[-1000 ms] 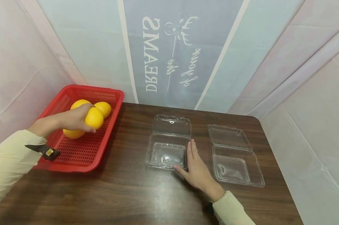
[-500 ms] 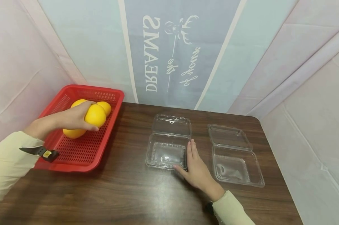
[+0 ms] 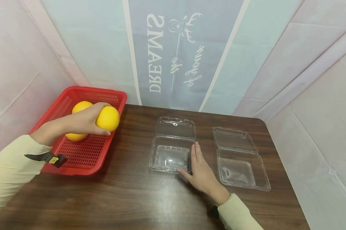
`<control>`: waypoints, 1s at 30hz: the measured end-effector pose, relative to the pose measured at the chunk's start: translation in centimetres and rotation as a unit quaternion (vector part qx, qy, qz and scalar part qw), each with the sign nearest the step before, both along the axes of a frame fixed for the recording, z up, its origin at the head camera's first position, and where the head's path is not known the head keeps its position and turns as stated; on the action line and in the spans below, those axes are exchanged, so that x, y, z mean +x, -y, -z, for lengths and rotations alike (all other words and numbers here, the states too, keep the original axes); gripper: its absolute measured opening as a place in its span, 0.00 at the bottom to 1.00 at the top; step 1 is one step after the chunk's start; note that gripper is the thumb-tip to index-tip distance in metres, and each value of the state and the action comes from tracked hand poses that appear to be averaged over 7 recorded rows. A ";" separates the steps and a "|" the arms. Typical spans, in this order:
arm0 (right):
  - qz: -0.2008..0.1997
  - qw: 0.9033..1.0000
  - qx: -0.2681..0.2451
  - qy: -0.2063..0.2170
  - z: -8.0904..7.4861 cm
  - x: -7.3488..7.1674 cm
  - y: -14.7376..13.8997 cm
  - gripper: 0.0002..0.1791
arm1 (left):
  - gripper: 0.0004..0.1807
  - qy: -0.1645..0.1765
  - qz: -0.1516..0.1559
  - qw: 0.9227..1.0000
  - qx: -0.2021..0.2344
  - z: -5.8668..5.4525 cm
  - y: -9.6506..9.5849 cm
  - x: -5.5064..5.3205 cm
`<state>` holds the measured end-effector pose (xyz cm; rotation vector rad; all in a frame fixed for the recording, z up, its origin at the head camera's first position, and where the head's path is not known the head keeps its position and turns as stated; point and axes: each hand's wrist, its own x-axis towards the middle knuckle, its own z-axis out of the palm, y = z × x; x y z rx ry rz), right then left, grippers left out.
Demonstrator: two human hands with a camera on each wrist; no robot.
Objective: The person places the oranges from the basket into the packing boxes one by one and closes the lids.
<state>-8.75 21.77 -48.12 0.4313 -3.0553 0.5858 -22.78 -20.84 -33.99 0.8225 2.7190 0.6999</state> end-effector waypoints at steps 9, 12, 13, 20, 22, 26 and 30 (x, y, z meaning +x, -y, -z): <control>-0.006 1.000 0.003 -0.005 -0.3 -0.2 0.0 0.57 | 0.53 0.008 0.022 1.000 -0.002 -0.1 -1.9 0.5; -0.005 1.000 0.005 -0.003 -0.4 -0.2 0.0 0.57 | 0.54 0.011 0.038 0.999 0.000 -0.1 -2.9 0.7; -0.005 1.000 0.006 -0.002 -0.5 -0.2 0.0 0.57 | 0.55 0.010 0.042 0.999 0.002 -0.1 -3.2 0.8; -0.004 1.000 0.006 0.005 -0.6 -0.2 0.0 0.57 | 0.56 0.002 0.067 0.998 0.020 0.2 -5.4 1.0; -0.003 1.000 0.008 0.006 -0.6 -0.2 0.0 0.57 | 0.56 0.004 0.076 0.997 0.028 0.2 -6.1 1.0; -0.002 1.000 0.009 0.007 -0.6 -0.2 0.0 0.57 | 0.56 0.008 0.092 0.995 0.041 0.3 -7.5 0.9; -0.002 1.000 0.008 0.009 -0.6 -0.2 0.0 0.57 | 0.55 0.010 0.105 0.993 0.050 0.5 -8.9 1.0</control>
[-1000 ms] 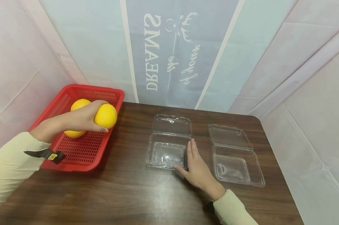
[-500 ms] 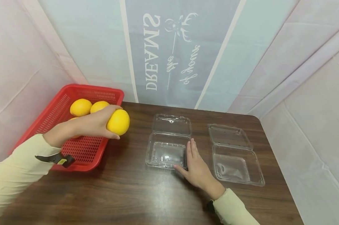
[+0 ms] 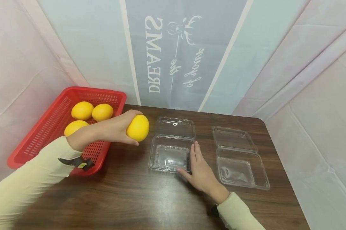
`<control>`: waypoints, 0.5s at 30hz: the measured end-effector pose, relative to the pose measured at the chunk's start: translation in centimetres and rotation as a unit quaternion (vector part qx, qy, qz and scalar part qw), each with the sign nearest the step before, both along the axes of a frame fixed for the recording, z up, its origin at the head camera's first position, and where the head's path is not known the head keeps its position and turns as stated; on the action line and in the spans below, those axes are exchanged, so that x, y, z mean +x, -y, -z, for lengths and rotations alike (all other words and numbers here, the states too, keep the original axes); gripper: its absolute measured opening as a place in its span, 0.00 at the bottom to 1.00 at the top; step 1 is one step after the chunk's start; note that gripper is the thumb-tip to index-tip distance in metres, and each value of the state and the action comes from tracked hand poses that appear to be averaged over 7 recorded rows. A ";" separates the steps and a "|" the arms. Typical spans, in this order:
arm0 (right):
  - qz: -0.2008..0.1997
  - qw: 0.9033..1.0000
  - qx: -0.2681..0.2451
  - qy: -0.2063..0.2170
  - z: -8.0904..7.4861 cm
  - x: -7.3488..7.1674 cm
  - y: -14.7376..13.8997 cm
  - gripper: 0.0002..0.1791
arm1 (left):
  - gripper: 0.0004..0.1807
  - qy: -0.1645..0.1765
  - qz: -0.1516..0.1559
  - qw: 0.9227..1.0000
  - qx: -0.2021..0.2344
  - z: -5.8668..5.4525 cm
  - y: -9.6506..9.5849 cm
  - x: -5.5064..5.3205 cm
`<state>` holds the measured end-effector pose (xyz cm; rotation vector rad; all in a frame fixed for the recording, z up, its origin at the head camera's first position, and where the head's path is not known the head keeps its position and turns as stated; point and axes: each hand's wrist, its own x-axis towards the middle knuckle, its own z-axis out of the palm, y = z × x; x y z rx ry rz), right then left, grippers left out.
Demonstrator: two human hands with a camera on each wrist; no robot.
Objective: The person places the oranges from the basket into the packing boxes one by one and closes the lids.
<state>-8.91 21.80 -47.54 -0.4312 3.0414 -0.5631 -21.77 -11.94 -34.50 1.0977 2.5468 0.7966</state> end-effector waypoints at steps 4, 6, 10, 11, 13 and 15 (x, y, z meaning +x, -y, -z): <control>-0.002 1.000 -0.001 0.007 -0.2 -0.4 -0.4 0.57 | 0.54 0.000 0.006 1.000 0.009 0.2 -1.6 -0.2; -0.005 1.000 -0.001 0.009 -0.3 -0.7 -0.5 0.57 | 0.54 0.002 0.010 1.000 0.012 0.4 -2.4 -0.3; -0.012 1.000 -0.003 0.017 -0.6 -1.1 -0.7 0.57 | 0.55 0.011 0.018 1.000 0.011 0.7 -3.9 -0.4; -0.014 1.000 -0.004 0.020 -0.7 -1.2 -0.8 0.57 | 0.55 0.014 0.019 1.000 0.009 0.8 -4.3 -0.5; -0.016 1.000 -0.004 0.023 -0.8 -1.4 -0.9 0.57 | 0.55 0.019 0.019 1.000 0.007 1.0 -5.1 -0.6; -0.017 0.999 -0.004 0.027 -1.0 -1.6 -1.0 0.57 | 0.56 0.026 0.016 1.000 0.005 1.3 -5.9 -0.6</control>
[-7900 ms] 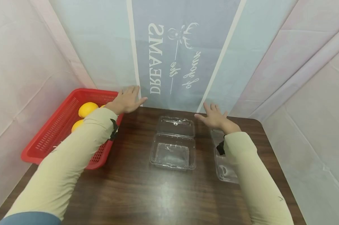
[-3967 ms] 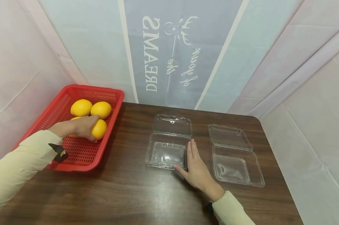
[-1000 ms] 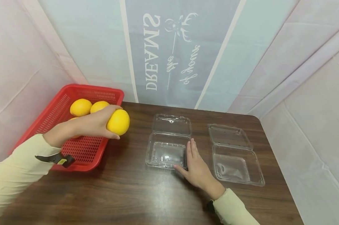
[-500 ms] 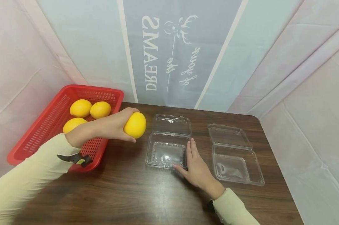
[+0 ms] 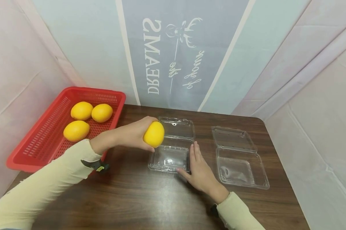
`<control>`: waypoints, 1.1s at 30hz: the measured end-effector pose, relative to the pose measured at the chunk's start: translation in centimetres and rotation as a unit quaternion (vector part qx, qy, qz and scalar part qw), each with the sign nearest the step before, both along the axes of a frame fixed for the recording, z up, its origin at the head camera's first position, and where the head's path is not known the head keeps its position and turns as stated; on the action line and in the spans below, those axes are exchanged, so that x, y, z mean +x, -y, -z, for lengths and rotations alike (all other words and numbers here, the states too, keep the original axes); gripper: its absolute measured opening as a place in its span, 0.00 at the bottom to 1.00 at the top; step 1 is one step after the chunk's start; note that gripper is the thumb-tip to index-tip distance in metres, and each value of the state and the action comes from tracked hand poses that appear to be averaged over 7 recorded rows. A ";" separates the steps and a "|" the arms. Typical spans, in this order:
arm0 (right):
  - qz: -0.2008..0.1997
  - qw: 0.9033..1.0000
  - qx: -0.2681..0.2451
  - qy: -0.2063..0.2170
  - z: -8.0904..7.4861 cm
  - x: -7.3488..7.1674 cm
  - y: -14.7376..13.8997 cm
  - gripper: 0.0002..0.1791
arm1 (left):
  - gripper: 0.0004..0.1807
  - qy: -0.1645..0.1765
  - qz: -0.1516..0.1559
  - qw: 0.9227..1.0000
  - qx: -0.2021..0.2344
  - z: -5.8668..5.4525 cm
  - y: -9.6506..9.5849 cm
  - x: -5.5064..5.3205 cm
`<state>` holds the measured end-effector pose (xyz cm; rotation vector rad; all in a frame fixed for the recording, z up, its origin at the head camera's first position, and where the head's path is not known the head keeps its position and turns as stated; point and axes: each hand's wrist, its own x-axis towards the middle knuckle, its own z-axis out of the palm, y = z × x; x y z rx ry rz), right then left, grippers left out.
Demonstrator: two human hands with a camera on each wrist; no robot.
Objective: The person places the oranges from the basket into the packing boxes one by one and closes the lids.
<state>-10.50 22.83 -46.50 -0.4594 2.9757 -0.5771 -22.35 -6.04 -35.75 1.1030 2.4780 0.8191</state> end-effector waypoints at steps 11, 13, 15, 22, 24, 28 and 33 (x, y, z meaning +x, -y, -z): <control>-0.002 1.000 0.010 0.003 -0.2 0.0 0.0 0.58 | 0.57 -0.006 0.026 1.000 -0.010 1.7 -3.4 1.0; -0.003 1.000 0.014 0.001 -0.2 0.1 -0.1 0.58 | 0.56 -0.006 0.026 1.000 -0.013 1.9 -3.9 1.1; -0.004 1.000 0.016 -0.002 -0.2 0.1 -0.1 0.58 | 0.56 -0.003 0.025 0.999 -0.020 2.1 -4.3 1.2; -0.007 1.000 0.017 -0.008 -0.2 0.0 0.0 0.57 | 0.56 -0.007 0.017 0.999 -0.048 3.3 -5.7 1.5; -0.008 1.000 0.017 -0.009 -0.2 0.0 0.0 0.57 | 0.56 -0.012 0.016 0.999 -0.051 3.7 -6.0 1.5; -0.008 1.000 0.015 -0.008 -0.1 -0.1 0.0 0.57 | 0.56 -0.011 0.016 0.998 -0.051 4.2 -6.5 1.5; -0.010 1.000 0.013 -0.007 0.0 -0.1 0.0 0.57 | 0.55 -0.007 0.018 0.998 -0.057 4.7 -6.9 1.7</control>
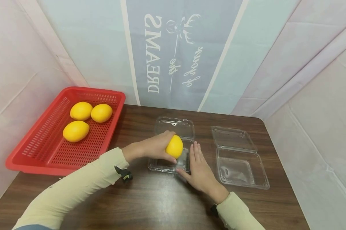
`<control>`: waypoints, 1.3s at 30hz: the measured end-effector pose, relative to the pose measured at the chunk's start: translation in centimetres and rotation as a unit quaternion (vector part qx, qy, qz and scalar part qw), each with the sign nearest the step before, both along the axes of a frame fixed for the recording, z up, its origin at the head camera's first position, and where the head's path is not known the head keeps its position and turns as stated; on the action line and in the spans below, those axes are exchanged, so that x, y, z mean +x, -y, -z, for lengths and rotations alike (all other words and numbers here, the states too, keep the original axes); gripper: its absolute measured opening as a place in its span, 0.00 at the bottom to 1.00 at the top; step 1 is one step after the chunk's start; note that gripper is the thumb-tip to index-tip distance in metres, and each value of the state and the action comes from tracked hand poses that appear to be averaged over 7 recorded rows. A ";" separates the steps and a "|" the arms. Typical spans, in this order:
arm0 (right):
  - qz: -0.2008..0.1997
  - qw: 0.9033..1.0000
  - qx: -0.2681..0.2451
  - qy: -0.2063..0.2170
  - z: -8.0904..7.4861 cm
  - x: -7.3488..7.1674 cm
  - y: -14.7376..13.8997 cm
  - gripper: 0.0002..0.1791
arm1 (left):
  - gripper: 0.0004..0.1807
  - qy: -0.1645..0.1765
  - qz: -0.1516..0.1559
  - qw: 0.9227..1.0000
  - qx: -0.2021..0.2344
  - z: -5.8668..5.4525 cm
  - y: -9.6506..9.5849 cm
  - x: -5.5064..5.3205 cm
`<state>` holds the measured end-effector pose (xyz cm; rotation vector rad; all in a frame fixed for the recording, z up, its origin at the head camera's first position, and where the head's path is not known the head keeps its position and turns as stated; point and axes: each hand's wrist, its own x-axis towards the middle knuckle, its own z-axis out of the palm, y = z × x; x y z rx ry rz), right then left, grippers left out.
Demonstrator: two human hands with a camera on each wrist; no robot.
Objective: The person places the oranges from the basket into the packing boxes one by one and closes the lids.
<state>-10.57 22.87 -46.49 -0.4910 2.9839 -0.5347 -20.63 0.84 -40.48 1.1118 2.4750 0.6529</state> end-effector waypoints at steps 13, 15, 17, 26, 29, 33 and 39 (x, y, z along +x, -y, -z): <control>-0.008 1.000 -0.005 0.000 -0.3 -0.3 0.0 0.58 | 0.58 0.012 0.011 0.999 -0.040 1.4 -0.5 0.6; -0.007 1.000 -0.006 0.002 -0.5 -0.3 0.0 0.57 | 0.58 0.013 0.013 0.999 -0.041 1.5 -0.4 0.5; -0.006 1.000 -0.007 0.004 -0.6 -0.4 0.0 0.57 | 0.59 0.011 0.015 0.999 -0.045 1.6 -0.4 0.6; -0.006 1.000 -0.011 0.015 -0.6 -0.6 -0.1 0.58 | 0.59 0.005 0.014 0.997 -0.071 2.2 -0.5 0.7; -0.004 1.000 -0.014 0.018 -0.6 -0.6 -0.1 0.58 | 0.58 0.016 0.012 0.997 -0.072 2.2 -0.6 0.6; -0.004 1.000 -0.015 0.021 -0.7 -0.6 -0.2 0.58 | 0.58 0.034 0.014 0.997 -0.062 2.1 -0.5 0.5; -0.005 1.000 -0.017 0.021 -0.8 -0.6 -0.3 0.57 | 0.58 0.084 0.033 0.995 -0.039 1.8 -0.1 -0.2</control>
